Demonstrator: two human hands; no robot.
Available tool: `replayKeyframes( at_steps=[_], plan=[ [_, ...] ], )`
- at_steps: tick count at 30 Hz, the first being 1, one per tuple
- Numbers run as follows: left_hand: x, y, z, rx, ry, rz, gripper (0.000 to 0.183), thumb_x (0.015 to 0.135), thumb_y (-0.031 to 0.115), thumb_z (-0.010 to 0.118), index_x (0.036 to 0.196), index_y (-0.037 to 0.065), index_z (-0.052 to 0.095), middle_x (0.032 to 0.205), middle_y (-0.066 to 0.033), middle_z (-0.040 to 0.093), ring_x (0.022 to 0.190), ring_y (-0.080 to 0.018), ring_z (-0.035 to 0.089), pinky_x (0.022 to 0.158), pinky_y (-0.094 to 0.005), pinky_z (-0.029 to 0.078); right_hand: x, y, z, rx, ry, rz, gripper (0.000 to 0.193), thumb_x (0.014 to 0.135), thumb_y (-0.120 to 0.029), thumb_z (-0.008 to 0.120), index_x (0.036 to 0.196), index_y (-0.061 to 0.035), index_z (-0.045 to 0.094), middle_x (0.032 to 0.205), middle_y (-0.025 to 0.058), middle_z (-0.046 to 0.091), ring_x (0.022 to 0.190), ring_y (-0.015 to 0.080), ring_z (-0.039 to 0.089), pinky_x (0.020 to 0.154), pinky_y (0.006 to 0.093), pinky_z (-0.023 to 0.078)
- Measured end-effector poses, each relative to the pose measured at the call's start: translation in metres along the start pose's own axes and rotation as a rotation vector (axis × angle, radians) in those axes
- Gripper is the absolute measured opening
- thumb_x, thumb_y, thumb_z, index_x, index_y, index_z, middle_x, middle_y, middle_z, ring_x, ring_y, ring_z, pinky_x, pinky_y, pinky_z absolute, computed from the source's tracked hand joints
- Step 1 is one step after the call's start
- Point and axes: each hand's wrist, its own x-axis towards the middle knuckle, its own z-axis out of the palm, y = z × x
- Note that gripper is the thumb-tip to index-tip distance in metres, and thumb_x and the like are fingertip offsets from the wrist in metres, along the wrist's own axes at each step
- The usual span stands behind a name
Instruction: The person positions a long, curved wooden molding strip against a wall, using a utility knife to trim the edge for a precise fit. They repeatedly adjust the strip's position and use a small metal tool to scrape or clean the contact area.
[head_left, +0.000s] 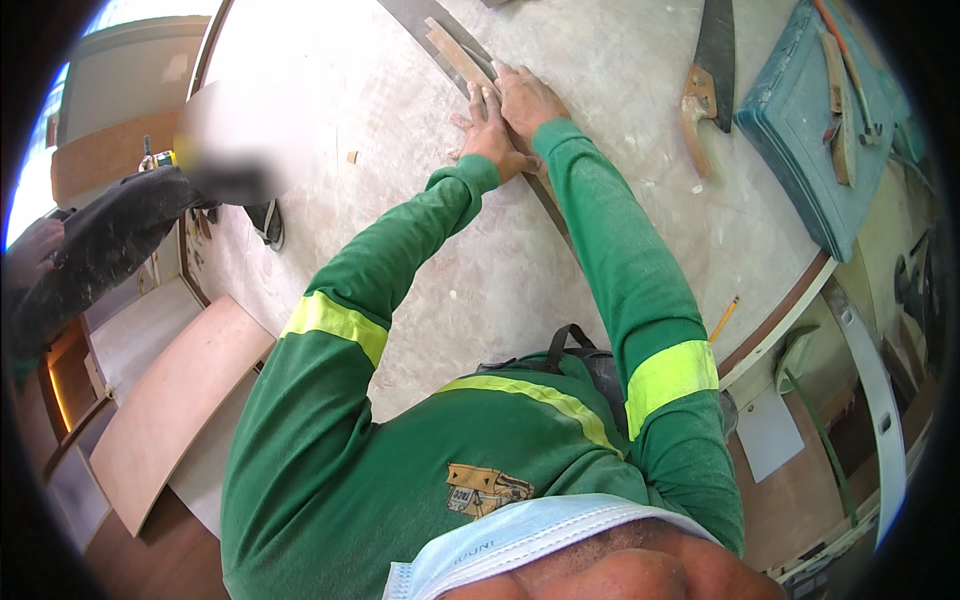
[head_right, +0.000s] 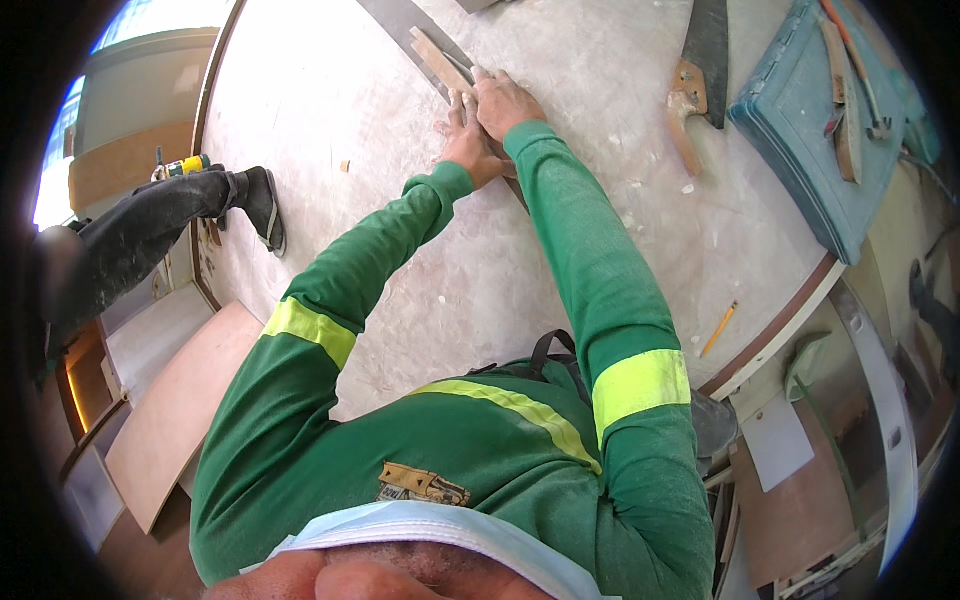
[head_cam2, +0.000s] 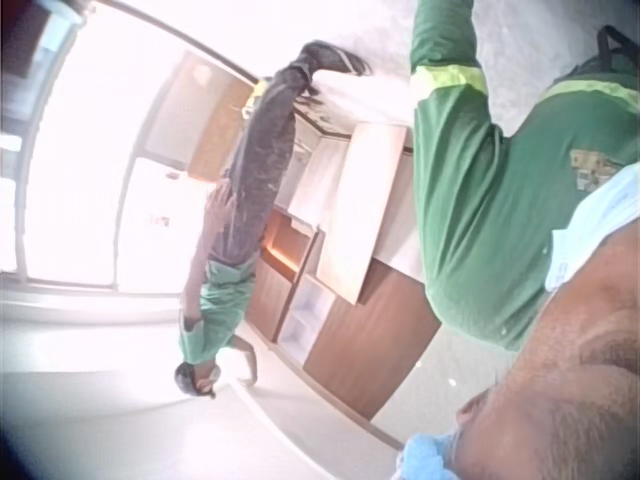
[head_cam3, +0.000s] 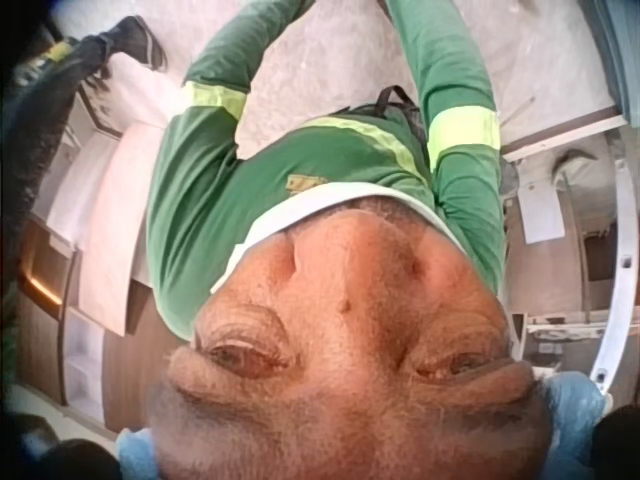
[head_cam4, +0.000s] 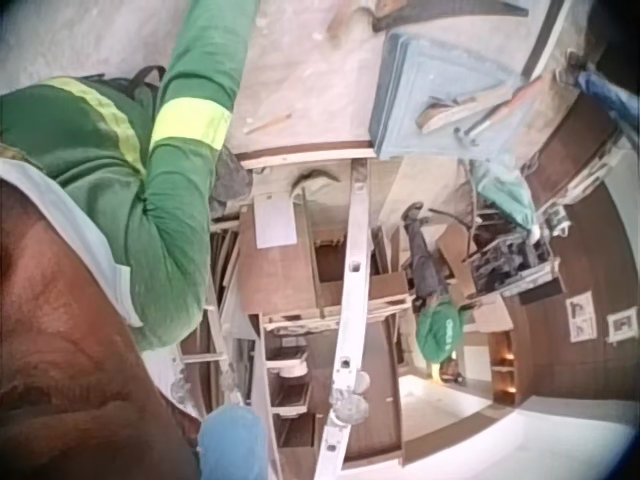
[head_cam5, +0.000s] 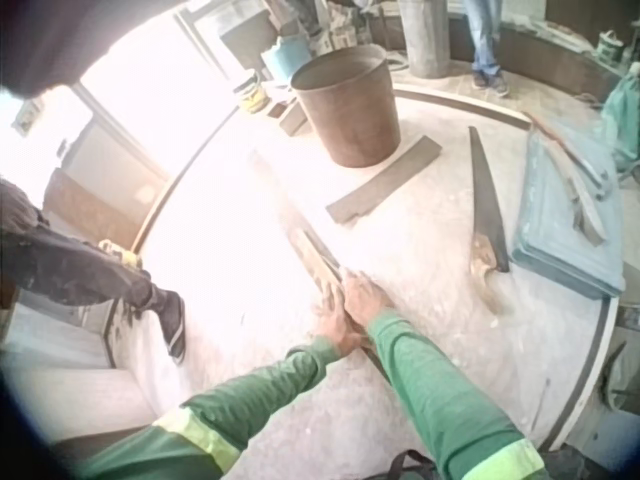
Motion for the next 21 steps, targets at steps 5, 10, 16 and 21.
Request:
replayKeyframes(
  at_steps=[5, 10, 16, 21],
  plan=[
    [0.004, 0.001, -0.003, 0.041, -0.042, 0.016, 0.152, 0.06, 0.037, 0.1, 0.167, -0.002, 0.0, 0.174, -0.0258, -0.011, 0.159, -0.0532, 0.006, 0.126, -0.0589, 0.029, 0.017, -0.005, 0.0, -0.087, -0.014, -0.005, 0.049, 0.106, -0.02, 0.049, 0.154, -0.0094, 0.049, 0.144, 0.0201, 0.06, 0.131, 0.0394, 0.06, 0.112, 0.0478, 0.05],
    [0.005, -0.007, 0.003, 0.093, 0.011, 0.124, 0.14, 0.065, 0.053, 0.093, 0.165, -0.006, 0.014, 0.17, -0.0366, 0.009, 0.159, -0.0515, -0.012, 0.125, -0.0724, 0.001, 0.014, -0.01, -0.002, -0.083, -0.04, 0.001, 0.049, 0.106, -0.022, 0.052, 0.153, -0.0091, 0.048, 0.14, 0.0195, 0.062, 0.131, 0.038, 0.06, 0.112, 0.0473, 0.05],
    [0.007, -0.009, 0.004, 0.1, 0.017, 0.098, 0.145, 0.062, 0.052, 0.095, 0.164, -0.008, 0.011, 0.17, -0.037, 0.009, 0.16, -0.0501, -0.009, 0.125, -0.0711, 0.003, 0.0, -0.005, -0.011, -0.046, -0.062, 0.007, 0.046, 0.105, -0.023, 0.052, 0.148, -0.0069, 0.052, 0.142, 0.0208, 0.062, 0.133, 0.0376, 0.059, 0.112, 0.0466, 0.049],
    [0.002, 0.007, -0.005, 0.124, -0.018, 0.023, 0.153, 0.058, 0.048, 0.098, 0.163, -0.012, 0.006, 0.17, -0.0384, 0.0, 0.16, -0.0499, -0.002, 0.129, -0.0628, 0.006, -0.02, 0.015, -0.008, -0.014, -0.033, -0.004, 0.044, 0.105, -0.019, 0.05, 0.146, -0.0043, 0.054, 0.144, 0.0217, 0.061, 0.133, 0.0392, 0.058, 0.111, 0.0483, 0.049]
  ],
)
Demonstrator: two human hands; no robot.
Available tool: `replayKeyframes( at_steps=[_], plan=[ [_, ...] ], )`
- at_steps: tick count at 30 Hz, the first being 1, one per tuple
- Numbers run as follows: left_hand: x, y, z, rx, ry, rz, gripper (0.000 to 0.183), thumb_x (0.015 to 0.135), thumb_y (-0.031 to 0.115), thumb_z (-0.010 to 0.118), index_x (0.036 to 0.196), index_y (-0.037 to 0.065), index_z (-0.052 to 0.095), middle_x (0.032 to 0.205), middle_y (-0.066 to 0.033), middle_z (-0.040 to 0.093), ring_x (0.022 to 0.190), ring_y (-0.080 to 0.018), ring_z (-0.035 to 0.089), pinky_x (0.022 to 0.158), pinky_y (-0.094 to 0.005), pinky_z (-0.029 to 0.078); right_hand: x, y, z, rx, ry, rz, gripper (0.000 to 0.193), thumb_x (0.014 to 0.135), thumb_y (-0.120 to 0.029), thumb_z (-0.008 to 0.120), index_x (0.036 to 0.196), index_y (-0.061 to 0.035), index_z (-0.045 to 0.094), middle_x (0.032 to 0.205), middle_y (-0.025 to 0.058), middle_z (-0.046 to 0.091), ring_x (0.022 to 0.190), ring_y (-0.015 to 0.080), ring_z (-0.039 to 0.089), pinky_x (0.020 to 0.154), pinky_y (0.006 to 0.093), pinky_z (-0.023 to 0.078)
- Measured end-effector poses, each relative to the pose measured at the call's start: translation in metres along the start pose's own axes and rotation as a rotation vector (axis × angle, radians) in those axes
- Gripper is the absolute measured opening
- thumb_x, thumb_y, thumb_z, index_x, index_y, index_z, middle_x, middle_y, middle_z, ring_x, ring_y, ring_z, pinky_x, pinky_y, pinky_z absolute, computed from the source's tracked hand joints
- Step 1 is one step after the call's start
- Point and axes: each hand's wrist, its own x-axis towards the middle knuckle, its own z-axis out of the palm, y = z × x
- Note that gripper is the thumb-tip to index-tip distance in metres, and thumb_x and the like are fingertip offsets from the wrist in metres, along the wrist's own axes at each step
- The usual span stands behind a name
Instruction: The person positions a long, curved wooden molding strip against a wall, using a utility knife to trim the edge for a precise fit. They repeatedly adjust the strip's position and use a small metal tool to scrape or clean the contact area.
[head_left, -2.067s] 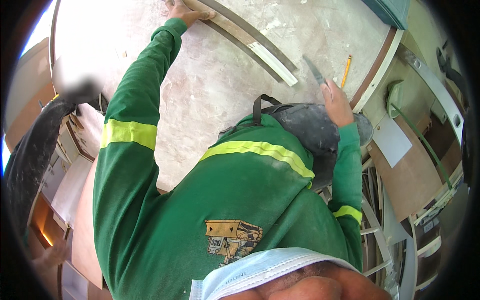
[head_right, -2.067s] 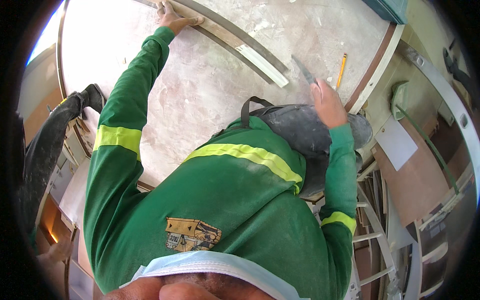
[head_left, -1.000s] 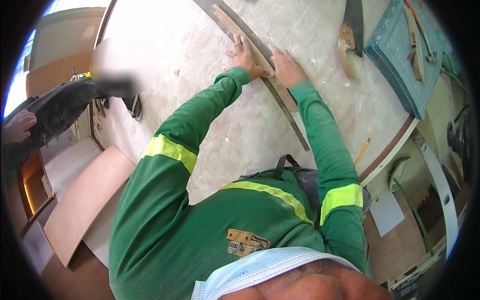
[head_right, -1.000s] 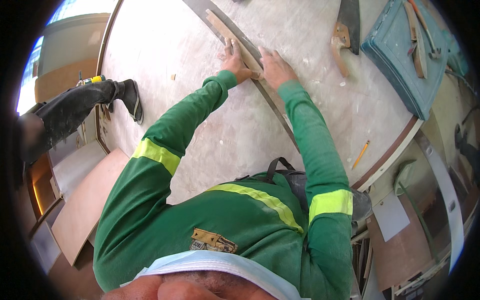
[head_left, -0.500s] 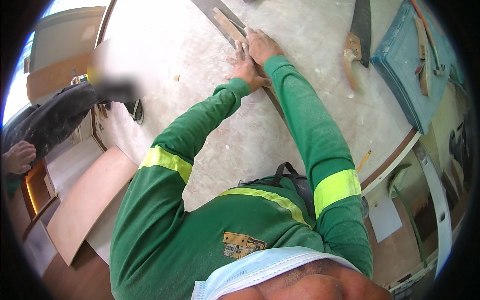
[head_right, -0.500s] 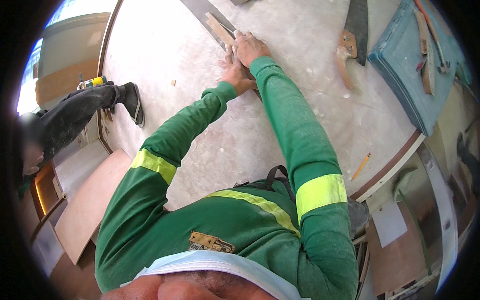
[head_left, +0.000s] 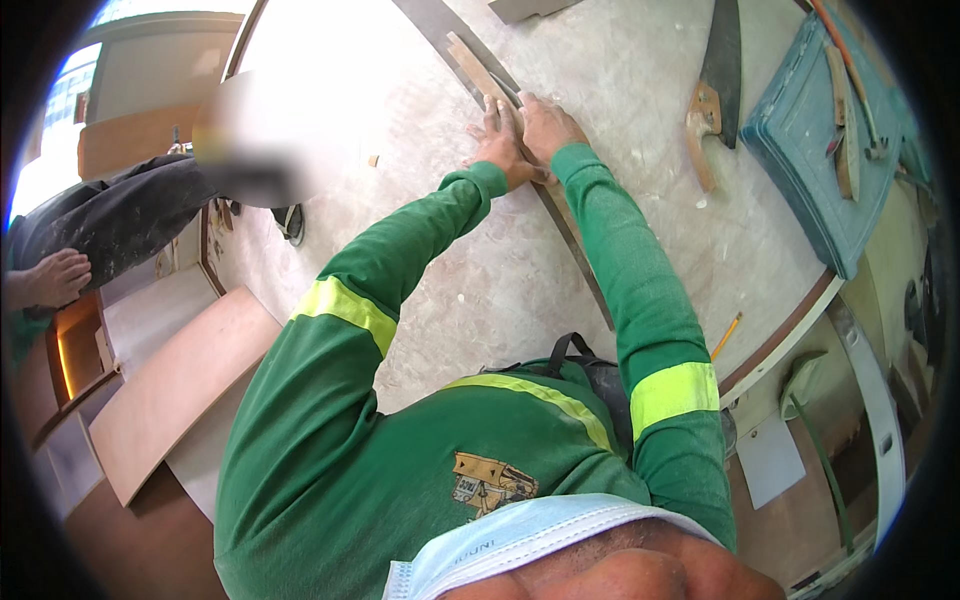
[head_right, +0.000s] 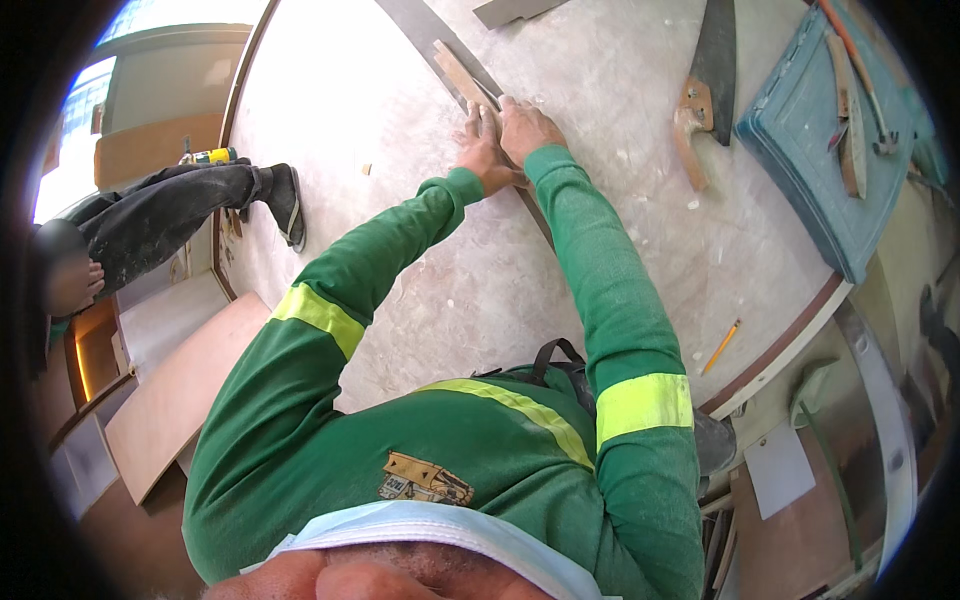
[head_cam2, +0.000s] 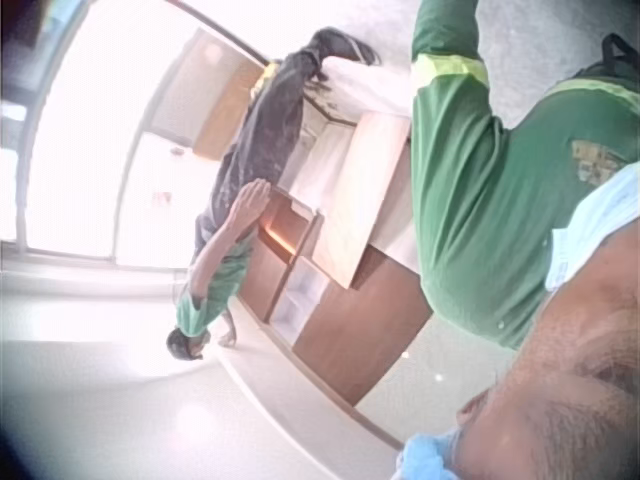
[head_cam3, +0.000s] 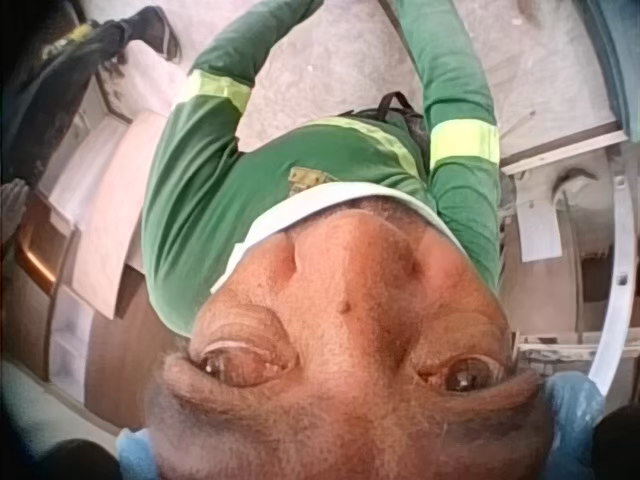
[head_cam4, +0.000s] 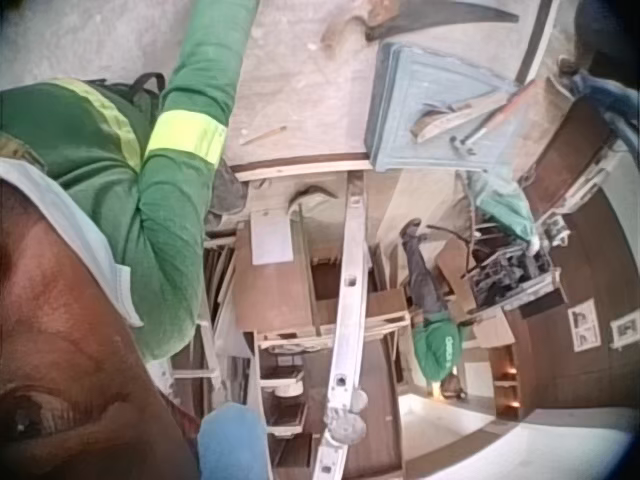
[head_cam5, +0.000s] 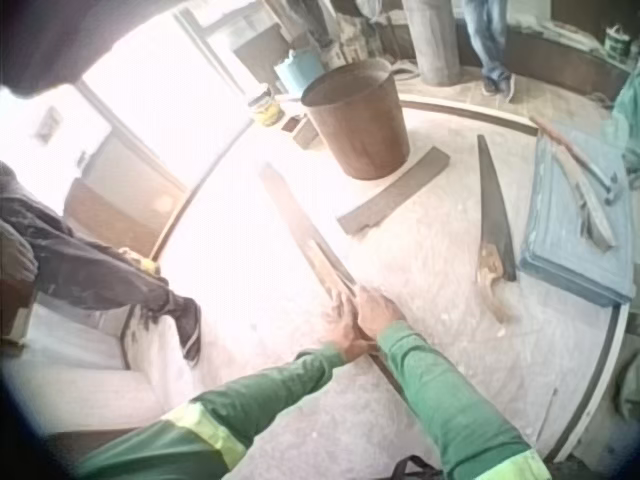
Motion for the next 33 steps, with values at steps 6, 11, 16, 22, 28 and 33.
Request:
replayKeyframes(
  at_steps=[6, 11, 16, 22, 28, 33],
  plan=[
    [-0.003, 0.006, -0.003, 0.026, -0.019, -0.072, 0.156, 0.056, 0.043, 0.1, 0.165, -0.006, 0.0, 0.172, -0.0294, -0.008, 0.158, -0.0561, 0.004, 0.124, -0.0669, 0.017, -0.033, 0.012, -0.001, 0.018, -0.006, 0.001, 0.042, 0.106, -0.019, 0.048, 0.145, -0.003, 0.055, 0.141, 0.0237, 0.062, 0.13, 0.0419, 0.059, 0.109, 0.0501, 0.049],
    [0.001, -0.002, 0.004, -0.009, -0.001, -0.11, 0.154, 0.06, 0.038, 0.1, 0.169, 0.008, -0.005, 0.176, -0.0127, -0.014, 0.154, -0.0637, 0.005, 0.113, -0.0812, 0.03, -0.066, 0.022, 0.0, 0.003, 0.041, -0.037, 0.042, 0.108, -0.022, 0.047, 0.144, -0.003, 0.055, 0.139, 0.0246, 0.063, 0.128, 0.0431, 0.06, 0.108, 0.051, 0.05],
    [0.008, -0.009, 0.008, 0.091, 0.041, -0.063, 0.159, 0.055, 0.05, 0.101, 0.167, 0.0, 0.0, 0.175, -0.0232, -0.008, 0.155, -0.0628, 0.006, 0.124, -0.0686, 0.023, -0.103, 0.03, -0.002, 0.049, 0.032, 0.003, 0.039, 0.109, -0.023, 0.046, 0.141, -0.0041, 0.056, 0.135, 0.0235, 0.065, 0.125, 0.044, 0.061, 0.106, 0.0516, 0.05],
    [0.011, -0.02, 0.026, 0.014, 0.09, 0.068, 0.166, 0.05, 0.061, 0.1, 0.164, -0.009, 0.003, 0.172, -0.0346, -0.003, 0.161, -0.0474, 0.009, 0.131, -0.0546, 0.015, -0.157, 0.062, 0.007, -0.004, 0.062, 0.036, 0.037, 0.109, -0.023, 0.046, 0.141, -0.0047, 0.055, 0.134, 0.0228, 0.065, 0.122, 0.0446, 0.062, 0.103, 0.0523, 0.051],
    [0.017, -0.032, 0.027, 0.15, 0.096, 0.061, 0.169, 0.051, 0.066, 0.098, 0.165, -0.008, -0.002, 0.171, -0.0346, -0.008, 0.161, -0.0482, 0.003, 0.132, -0.0532, 0.01, -0.199, 0.069, 0.008, 0.022, 0.055, 0.035, 0.039, 0.109, -0.021, 0.047, 0.143, -0.0054, 0.054, 0.131, 0.0242, 0.065, 0.122, 0.0456, 0.061, 0.104, 0.0533, 0.05],
    [0.001, 0.001, 0.006, 0.051, -0.022, -0.076, 0.167, 0.053, 0.06, 0.1, 0.167, 0.001, -0.006, 0.174, -0.0268, -0.01, 0.157, -0.0582, -0.005, 0.131, -0.0579, 0.017, -0.253, 0.084, 0.003, -0.018, 0.091, 0.031, 0.036, 0.108, -0.022, 0.049, 0.14, -0.0057, 0.054, 0.129, 0.0251, 0.065, 0.116, 0.0474, 0.063, 0.095, 0.0559, 0.052]
  ],
)
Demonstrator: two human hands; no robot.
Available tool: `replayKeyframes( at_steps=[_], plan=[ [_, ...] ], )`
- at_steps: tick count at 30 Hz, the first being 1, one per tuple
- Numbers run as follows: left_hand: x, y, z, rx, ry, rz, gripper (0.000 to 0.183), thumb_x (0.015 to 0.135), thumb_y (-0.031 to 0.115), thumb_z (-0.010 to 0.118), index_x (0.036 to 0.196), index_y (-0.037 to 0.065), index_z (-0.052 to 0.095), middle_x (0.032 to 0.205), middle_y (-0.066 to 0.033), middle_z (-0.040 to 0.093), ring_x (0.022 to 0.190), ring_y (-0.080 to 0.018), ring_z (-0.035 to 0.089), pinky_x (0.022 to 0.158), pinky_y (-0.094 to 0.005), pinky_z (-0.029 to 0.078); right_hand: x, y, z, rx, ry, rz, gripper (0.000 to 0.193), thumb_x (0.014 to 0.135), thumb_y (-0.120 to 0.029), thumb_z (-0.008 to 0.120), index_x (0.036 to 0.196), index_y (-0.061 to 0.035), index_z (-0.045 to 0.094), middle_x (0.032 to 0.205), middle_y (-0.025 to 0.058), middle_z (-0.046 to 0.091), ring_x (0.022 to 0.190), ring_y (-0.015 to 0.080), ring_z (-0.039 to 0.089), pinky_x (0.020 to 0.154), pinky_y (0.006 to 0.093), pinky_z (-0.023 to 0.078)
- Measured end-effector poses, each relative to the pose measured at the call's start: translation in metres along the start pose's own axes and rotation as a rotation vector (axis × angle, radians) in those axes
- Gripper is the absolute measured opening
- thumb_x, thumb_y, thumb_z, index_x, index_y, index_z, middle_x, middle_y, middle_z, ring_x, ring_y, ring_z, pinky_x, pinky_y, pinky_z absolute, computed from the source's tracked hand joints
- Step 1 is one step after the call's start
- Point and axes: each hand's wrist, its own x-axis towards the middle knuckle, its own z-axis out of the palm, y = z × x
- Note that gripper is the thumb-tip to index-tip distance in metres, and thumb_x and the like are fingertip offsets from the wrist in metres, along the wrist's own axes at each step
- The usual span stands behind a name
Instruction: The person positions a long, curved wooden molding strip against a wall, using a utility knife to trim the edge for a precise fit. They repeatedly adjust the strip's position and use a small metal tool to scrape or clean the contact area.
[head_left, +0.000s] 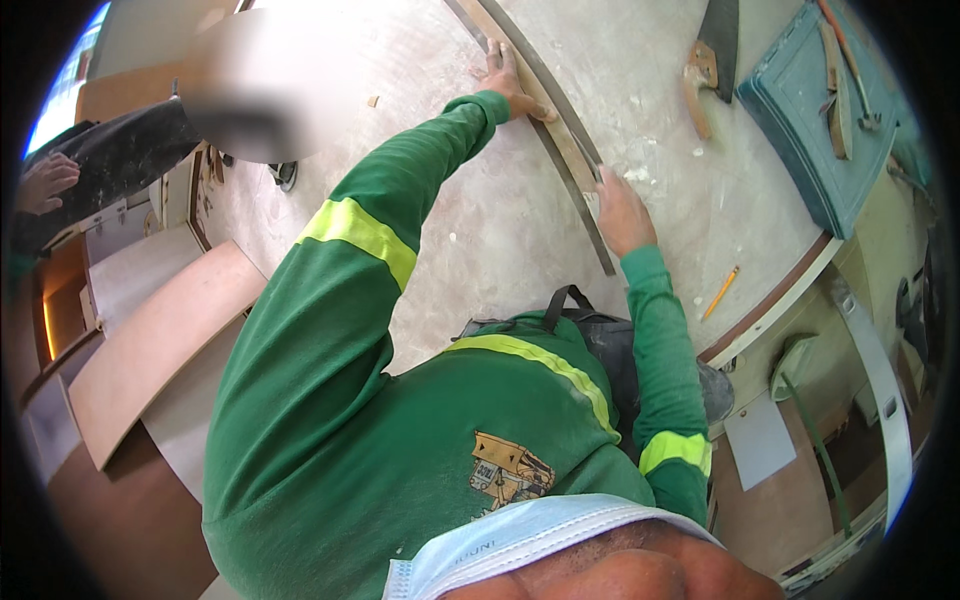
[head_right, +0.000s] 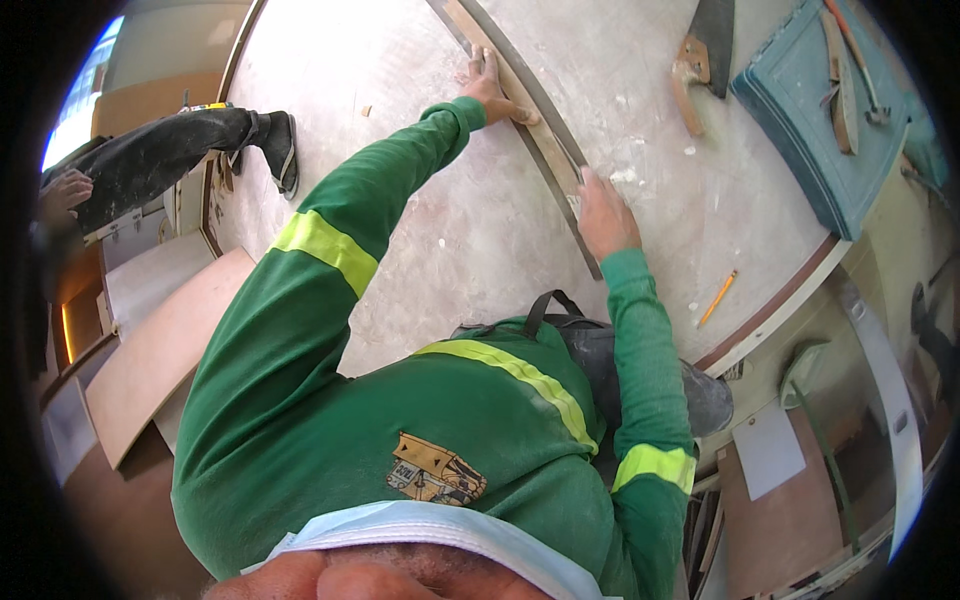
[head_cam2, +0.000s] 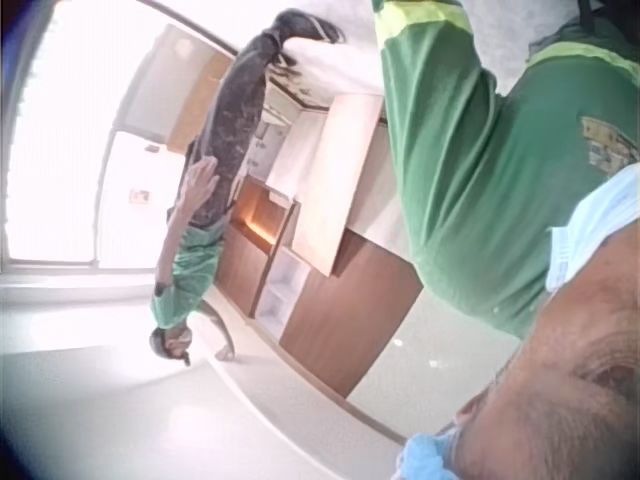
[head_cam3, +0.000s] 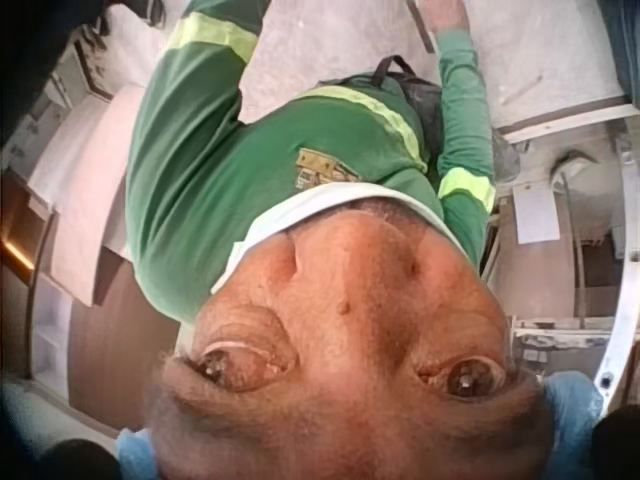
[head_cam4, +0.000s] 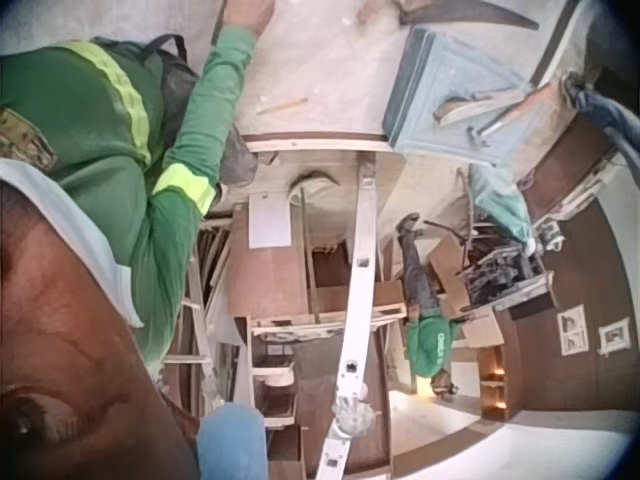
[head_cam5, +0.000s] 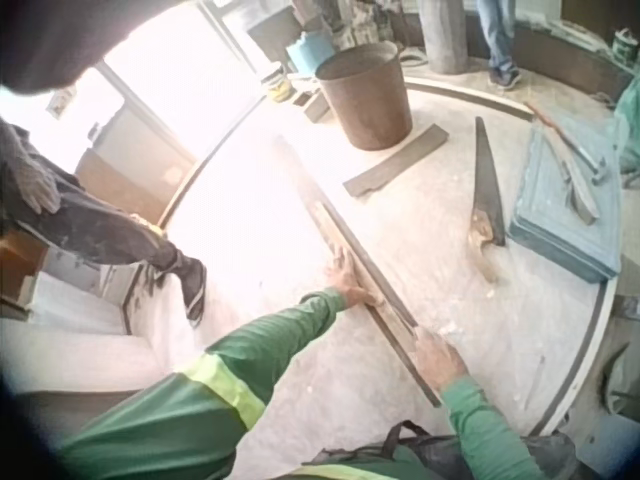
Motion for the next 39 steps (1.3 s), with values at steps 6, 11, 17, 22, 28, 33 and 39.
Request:
replayKeyframes(
  at_steps=[6, 11, 17, 22, 28, 33, 39],
  plan=[
    [-0.001, -0.005, -0.002, -0.031, 0.004, -0.009, 0.166, 0.055, 0.058, 0.101, 0.168, 0.005, -0.009, 0.175, -0.0225, -0.012, 0.156, -0.0591, -0.004, 0.13, -0.0586, 0.021, -0.046, 0.004, -0.006, -0.057, -0.01, 0.045, 0.038, 0.108, -0.022, 0.049, 0.142, -0.0047, 0.053, 0.128, 0.0245, 0.065, 0.114, 0.0476, 0.063, 0.096, 0.0553, 0.052],
    [-0.001, -0.01, 0.001, -0.071, 0.003, 0.0, 0.166, 0.055, 0.058, 0.1, 0.168, 0.004, -0.009, 0.175, -0.0228, -0.012, 0.158, -0.0558, -0.001, 0.13, -0.0604, 0.02, -0.07, 0.011, -0.007, -0.03, 0.012, 0.037, 0.038, 0.108, -0.021, 0.05, 0.142, -0.0048, 0.054, 0.128, 0.025, 0.065, 0.114, 0.0473, 0.063, 0.095, 0.0549, 0.052],
    [0.017, -0.021, 0.013, 0.082, 0.114, 0.043, 0.171, 0.046, 0.069, 0.099, 0.166, -0.005, 0.001, 0.173, -0.0323, -0.005, 0.161, -0.0471, 0.002, 0.129, -0.0627, 0.013, -0.104, 0.041, -0.003, -0.059, 0.065, -0.005, 0.037, 0.107, -0.02, 0.051, 0.141, -0.0045, 0.055, 0.126, 0.0246, 0.066, 0.114, 0.0473, 0.063, 0.095, 0.0542, 0.052],
    [0.0, -0.003, -0.005, 0.004, 0.038, -0.029, 0.167, 0.052, 0.061, 0.099, 0.165, -0.008, -0.002, 0.172, -0.034, -0.005, 0.162, -0.0451, -0.001, 0.133, -0.0432, 0.012, -0.115, 0.03, -0.017, -0.014, -0.001, 0.09, 0.038, 0.107, -0.022, 0.05, 0.141, -0.0056, 0.055, 0.127, 0.0237, 0.066, 0.113, 0.0473, 0.063, 0.094, 0.0547, 0.053],
    [0.006, -0.006, -0.003, 0.111, 0.062, 0.0, 0.164, 0.053, 0.063, 0.098, 0.164, -0.01, 0.001, 0.171, -0.037, -0.001, 0.161, -0.0477, 0.003, 0.133, -0.0423, 0.012, -0.126, 0.031, -0.018, -0.035, -0.046, 0.161, 0.039, 0.108, -0.024, 0.049, 0.143, -0.0075, 0.054, 0.128, 0.023, 0.065, 0.113, 0.0465, 0.064, 0.095, 0.0545, 0.053],
    [0.012, -0.001, 0.0, 0.156, 0.034, -0.034, 0.164, 0.053, 0.067, 0.097, 0.165, -0.01, 0.003, 0.171, -0.0369, -0.002, 0.161, -0.0476, 0.001, 0.133, -0.0411, 0.01, -0.161, 0.044, -0.023, -0.02, -0.064, 0.195, 0.039, 0.109, -0.024, 0.048, 0.144, -0.0076, 0.054, 0.132, 0.0221, 0.064, 0.113, 0.0458, 0.064, 0.096, 0.0538, 0.053],
    [0.008, -0.003, -0.006, 0.128, 0.006, -0.031, 0.163, 0.055, 0.065, 0.097, 0.165, -0.009, 0.002, 0.172, -0.0348, -0.005, 0.162, -0.0439, -0.003, 0.133, -0.0388, 0.008, -0.193, 0.05, -0.047, -0.049, -0.121, 0.21, 0.038, 0.109, -0.024, 0.048, 0.143, -0.0075, 0.054, 0.129, 0.0217, 0.064, 0.113, 0.0447, 0.064, 0.095, 0.0533, 0.053]
  ],
)
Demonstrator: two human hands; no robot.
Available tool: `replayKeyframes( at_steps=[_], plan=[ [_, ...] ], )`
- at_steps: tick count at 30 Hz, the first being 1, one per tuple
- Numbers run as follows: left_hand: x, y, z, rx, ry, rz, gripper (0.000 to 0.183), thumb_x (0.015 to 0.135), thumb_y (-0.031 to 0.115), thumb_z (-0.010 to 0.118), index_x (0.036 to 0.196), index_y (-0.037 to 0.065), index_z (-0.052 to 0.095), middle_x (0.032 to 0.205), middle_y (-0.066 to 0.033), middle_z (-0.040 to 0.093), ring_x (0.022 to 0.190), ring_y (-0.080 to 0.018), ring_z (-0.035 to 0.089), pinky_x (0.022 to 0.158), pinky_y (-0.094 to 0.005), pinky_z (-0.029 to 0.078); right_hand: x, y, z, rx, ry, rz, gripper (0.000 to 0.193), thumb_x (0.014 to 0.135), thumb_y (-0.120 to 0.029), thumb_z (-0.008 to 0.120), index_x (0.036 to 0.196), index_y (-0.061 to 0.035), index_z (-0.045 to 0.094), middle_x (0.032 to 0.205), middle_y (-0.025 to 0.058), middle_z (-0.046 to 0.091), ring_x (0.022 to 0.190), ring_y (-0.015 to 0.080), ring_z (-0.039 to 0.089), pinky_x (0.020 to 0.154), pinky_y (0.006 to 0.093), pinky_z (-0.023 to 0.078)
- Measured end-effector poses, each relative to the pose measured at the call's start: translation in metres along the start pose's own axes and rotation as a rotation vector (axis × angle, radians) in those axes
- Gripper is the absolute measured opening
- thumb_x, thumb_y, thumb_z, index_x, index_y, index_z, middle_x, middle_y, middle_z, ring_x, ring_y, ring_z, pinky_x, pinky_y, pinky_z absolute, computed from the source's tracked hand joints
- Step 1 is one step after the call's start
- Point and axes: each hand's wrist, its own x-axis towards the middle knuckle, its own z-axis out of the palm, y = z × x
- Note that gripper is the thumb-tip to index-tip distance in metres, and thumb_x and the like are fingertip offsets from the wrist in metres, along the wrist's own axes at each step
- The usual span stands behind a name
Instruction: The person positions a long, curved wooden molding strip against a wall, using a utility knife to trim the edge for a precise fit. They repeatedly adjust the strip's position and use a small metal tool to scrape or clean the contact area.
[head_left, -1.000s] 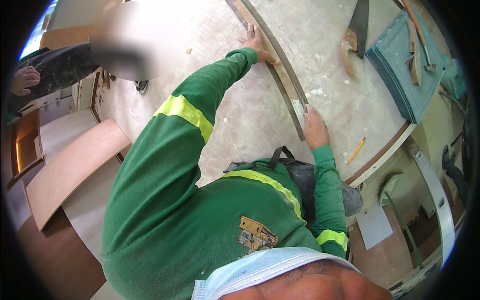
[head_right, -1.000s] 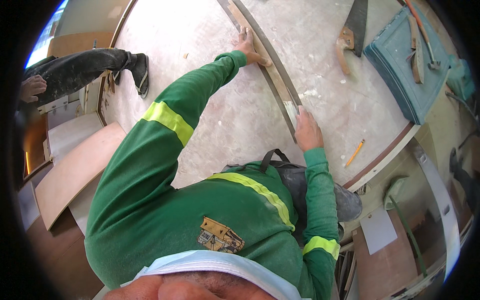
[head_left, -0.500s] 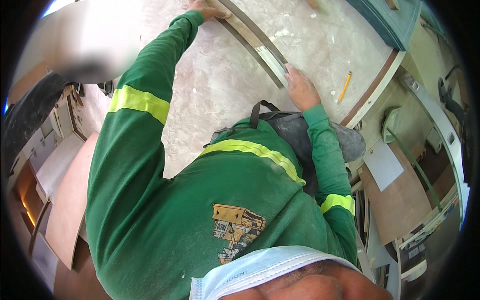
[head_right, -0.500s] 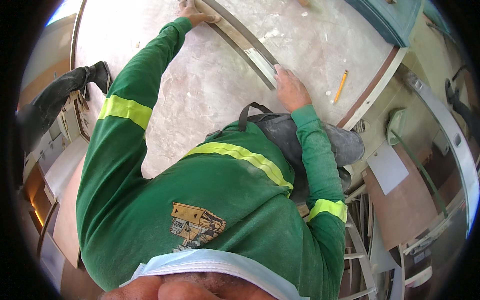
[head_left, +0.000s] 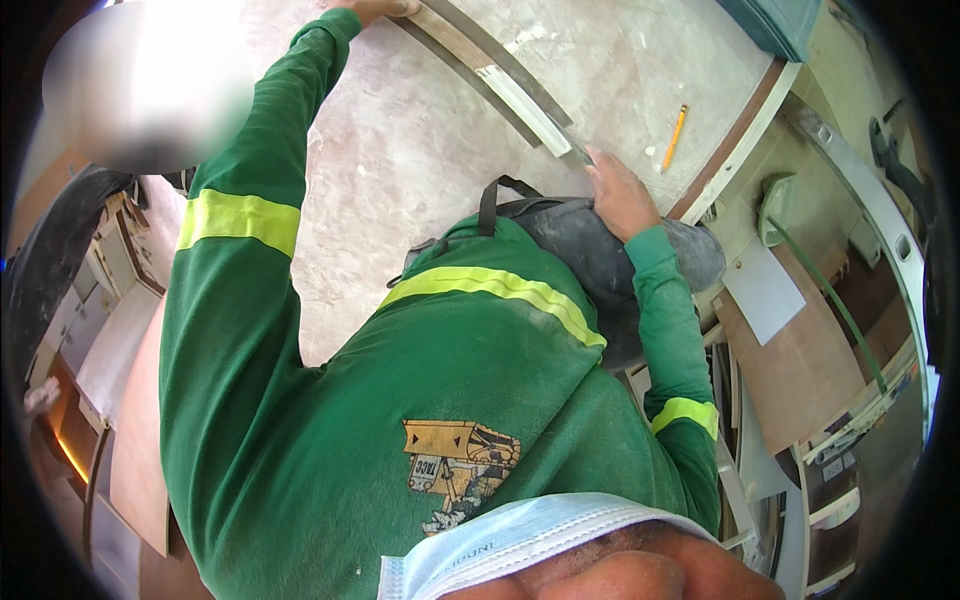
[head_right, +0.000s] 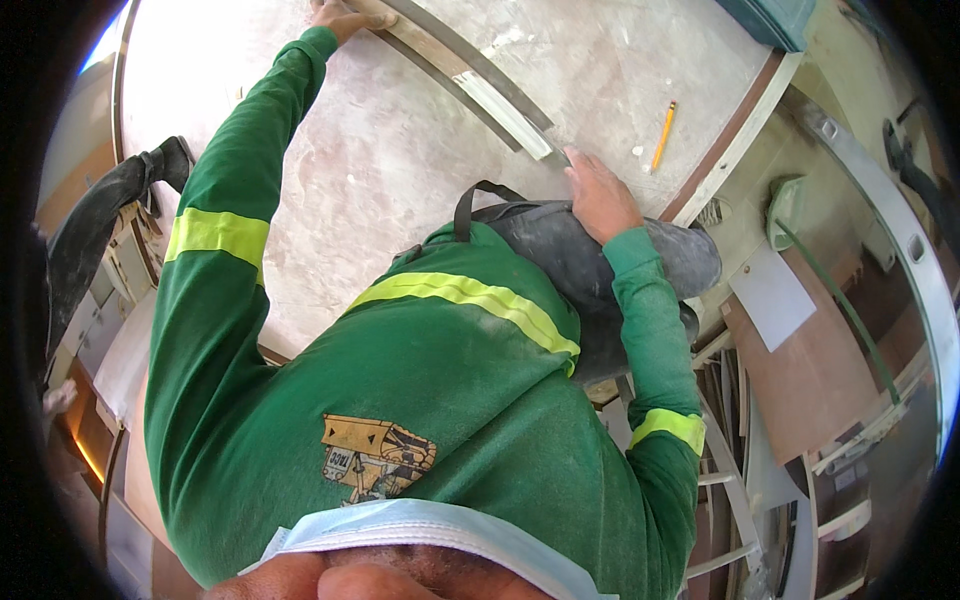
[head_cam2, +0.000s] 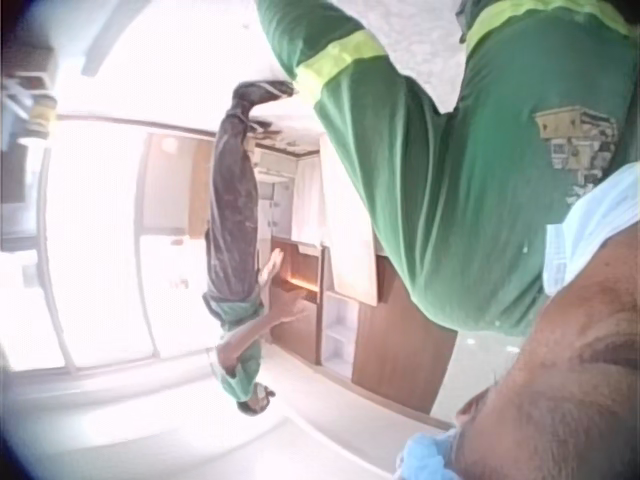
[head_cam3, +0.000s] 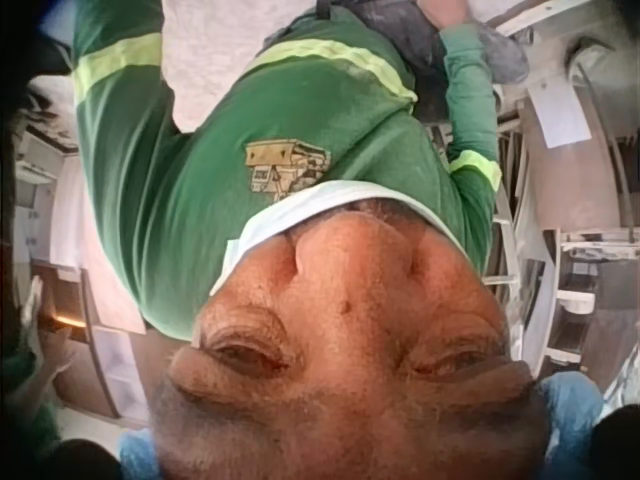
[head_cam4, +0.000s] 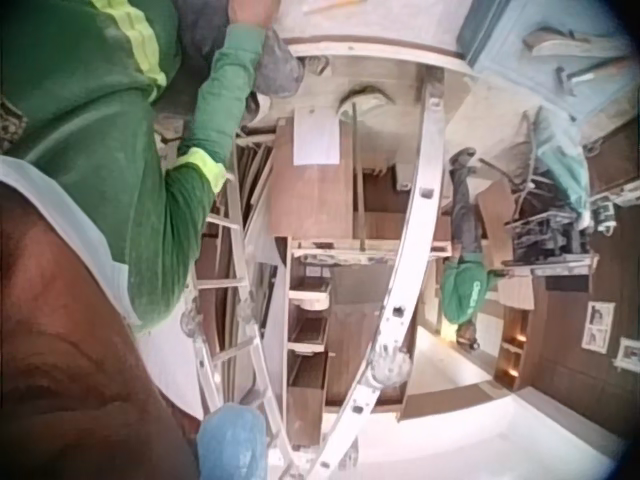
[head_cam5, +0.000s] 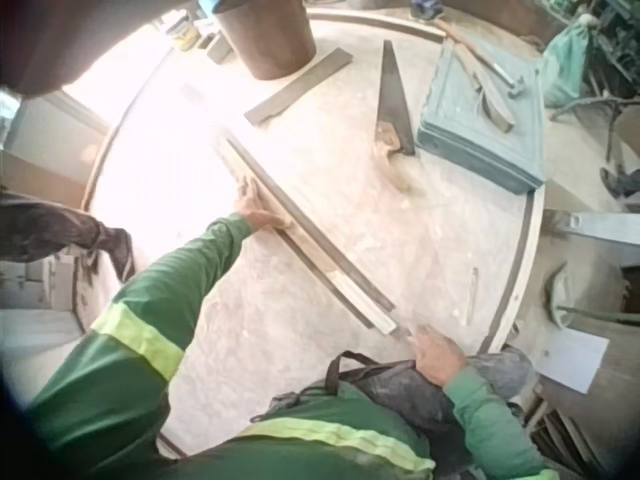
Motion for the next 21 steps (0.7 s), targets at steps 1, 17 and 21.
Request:
replayKeyframes(
  at_steps=[1, 17, 21],
  plan=[
    [-0.002, 0.003, -0.001, -0.024, -0.016, 0.0, 0.162, 0.056, 0.065, 0.097, 0.165, -0.009, 0.001, 0.172, -0.0347, -0.005, 0.162, -0.0435, -0.003, 0.133, -0.0385, 0.008, -0.01, 0.001, -0.007, -0.015, -0.022, 0.029, 0.038, 0.109, -0.024, 0.048, 0.143, -0.0074, 0.054, 0.129, 0.0217, 0.065, 0.114, 0.0445, 0.064, 0.096, 0.0532, 0.053],
    [0.032, -0.038, 0.038, 0.018, 0.123, 0.206, 0.155, 0.063, 0.072, 0.091, 0.164, -0.01, 0.008, 0.172, -0.0344, 0.001, 0.161, -0.0475, -0.001, 0.132, -0.0483, 0.015, -0.038, 0.034, -0.022, 0.25, 0.282, 0.432, 0.048, 0.108, -0.034, 0.053, 0.136, 0.0036, 0.06, 0.123, 0.0321, 0.067, 0.116, 0.0479, 0.065, 0.098, 0.05, 0.052],
    [0.018, -0.022, 0.022, -0.025, 0.049, 0.171, 0.158, 0.061, 0.075, 0.09, 0.164, -0.01, 0.005, 0.172, -0.0326, -0.005, 0.161, -0.0465, -0.006, 0.132, -0.0521, 0.013, -0.032, 0.045, -0.019, 0.402, 0.345, 0.585, 0.052, 0.106, -0.041, 0.056, 0.139, -0.0009, 0.059, 0.125, 0.0319, 0.067, 0.117, 0.0487, 0.064, 0.097, 0.0508, 0.052]
  ],
)
